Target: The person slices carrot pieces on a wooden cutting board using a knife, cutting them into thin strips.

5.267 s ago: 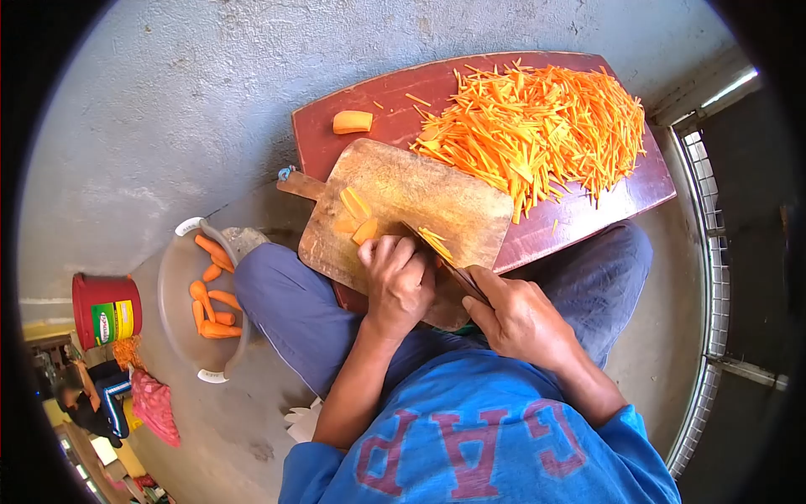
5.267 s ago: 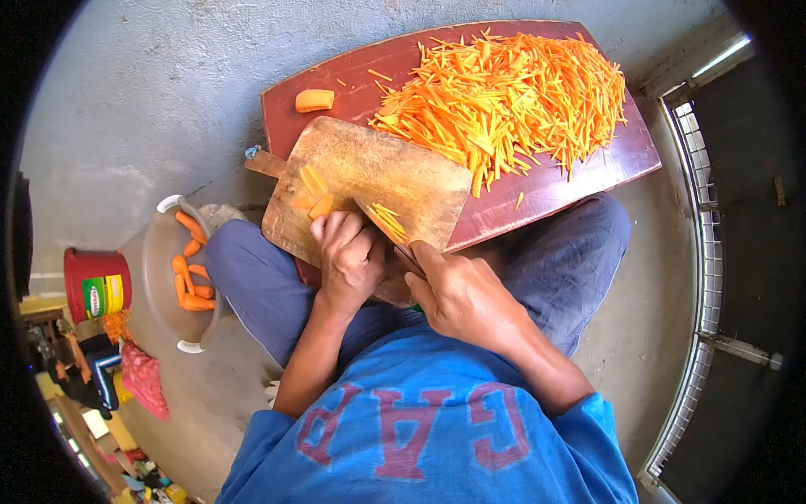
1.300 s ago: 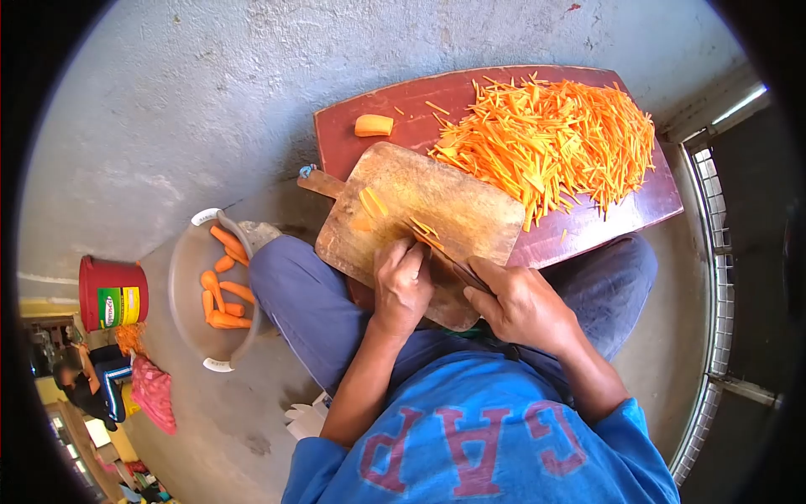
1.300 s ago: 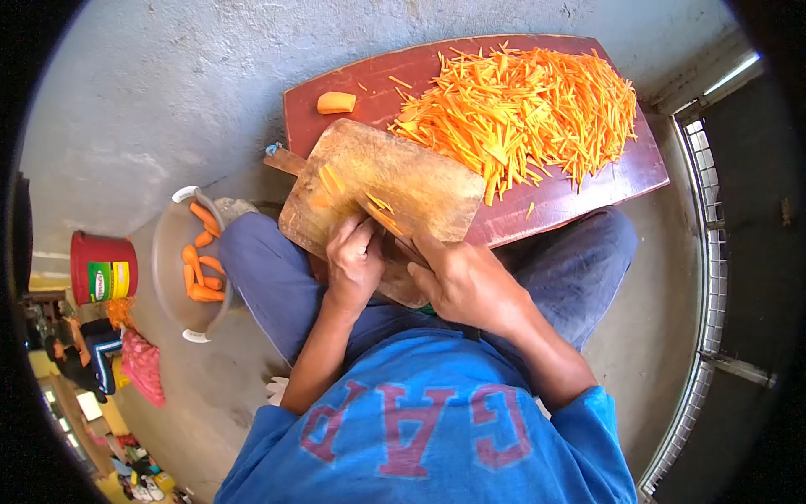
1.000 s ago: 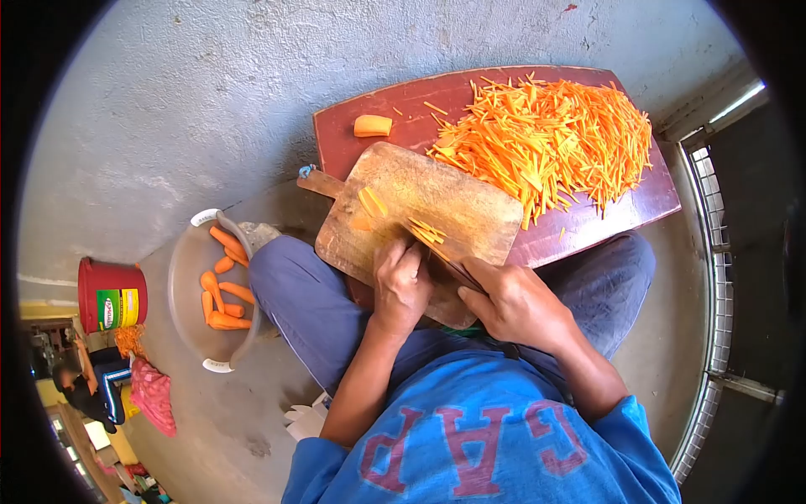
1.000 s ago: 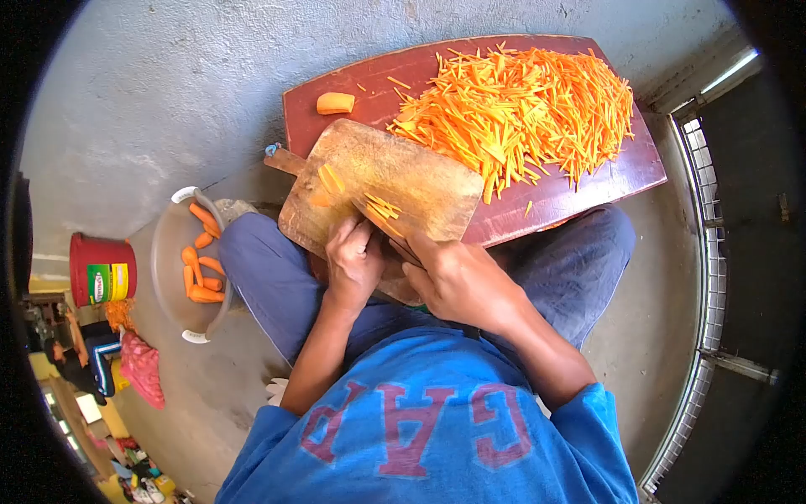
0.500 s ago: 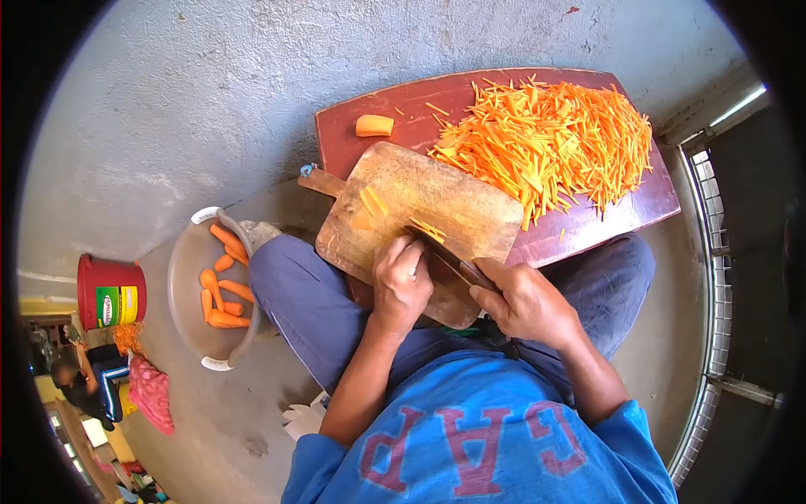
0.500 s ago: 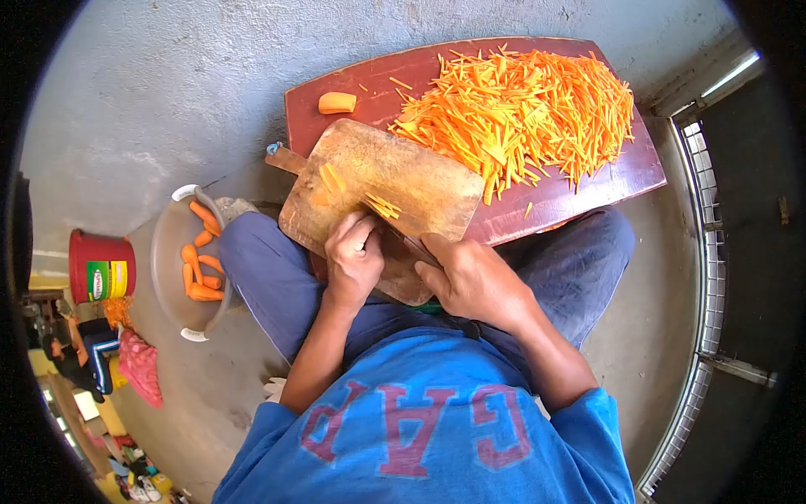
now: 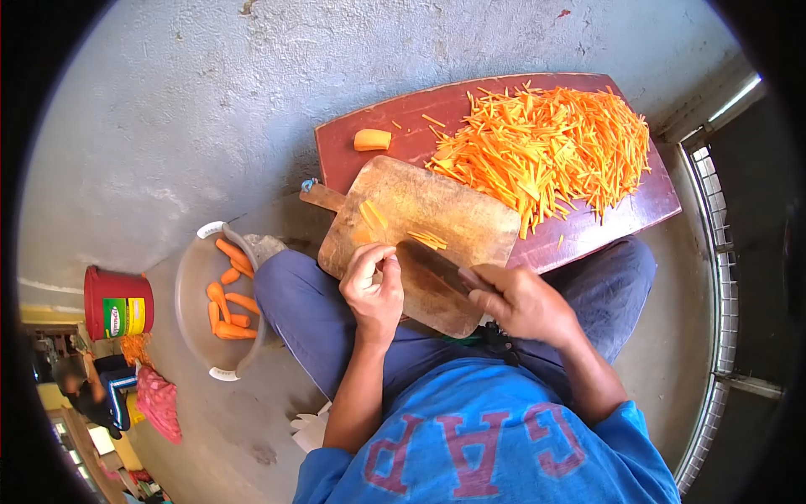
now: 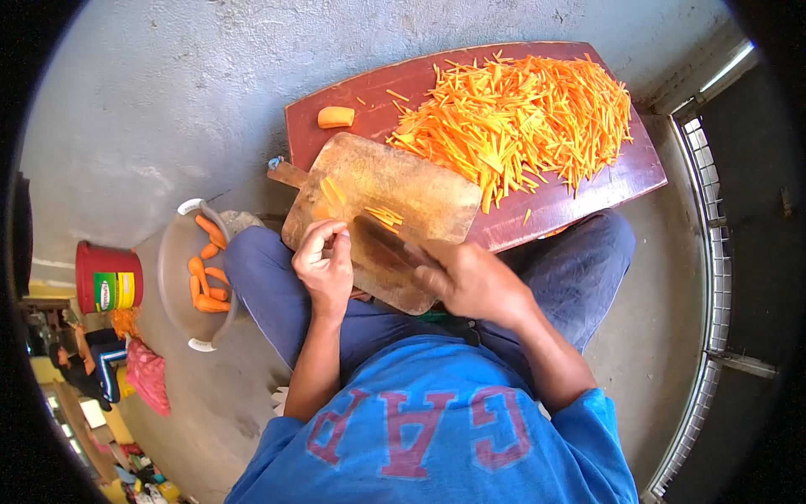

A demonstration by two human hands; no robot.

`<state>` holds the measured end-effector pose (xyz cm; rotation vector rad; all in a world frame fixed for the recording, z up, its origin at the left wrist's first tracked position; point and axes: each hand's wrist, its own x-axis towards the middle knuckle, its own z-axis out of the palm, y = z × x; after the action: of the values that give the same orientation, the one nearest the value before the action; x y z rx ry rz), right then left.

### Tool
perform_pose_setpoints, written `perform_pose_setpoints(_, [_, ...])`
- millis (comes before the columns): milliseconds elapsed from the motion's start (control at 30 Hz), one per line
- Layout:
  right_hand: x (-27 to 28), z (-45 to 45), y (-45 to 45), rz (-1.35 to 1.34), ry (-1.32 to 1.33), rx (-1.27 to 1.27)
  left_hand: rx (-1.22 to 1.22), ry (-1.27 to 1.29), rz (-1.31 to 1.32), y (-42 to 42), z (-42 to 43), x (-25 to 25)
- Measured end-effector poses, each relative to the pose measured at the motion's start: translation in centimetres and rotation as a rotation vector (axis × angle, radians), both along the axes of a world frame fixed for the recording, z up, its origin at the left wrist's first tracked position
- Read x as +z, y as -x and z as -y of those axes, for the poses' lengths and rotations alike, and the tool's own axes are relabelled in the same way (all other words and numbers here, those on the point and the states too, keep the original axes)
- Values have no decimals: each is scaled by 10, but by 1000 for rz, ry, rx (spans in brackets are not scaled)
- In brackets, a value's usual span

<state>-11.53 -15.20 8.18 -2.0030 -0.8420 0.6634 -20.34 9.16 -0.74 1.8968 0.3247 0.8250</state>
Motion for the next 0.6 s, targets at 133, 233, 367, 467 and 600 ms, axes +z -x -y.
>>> perform_pose_setpoints(133, [-7, 23, -41, 4, 50, -228, -137, -141, -85, -24, -8, 19])
perform_pose_setpoints(233, [-15, 38, -67, 142, 29, -364, -232, -353, -124, -73, -15, 34])
perform_pose_setpoints(367, [-20, 50, -73, -87, -166, -492, -311, -606, -203, -156, -26, 37])
perform_pose_setpoints(467, [-28, 55, -73, -305, -319, -521, -420, -770, -386, -198, -32, 26])
perform_pose_setpoints(600, [-55, 61, -76, -216, -409, -507, -460, -839, -593, -222, -26, 22])
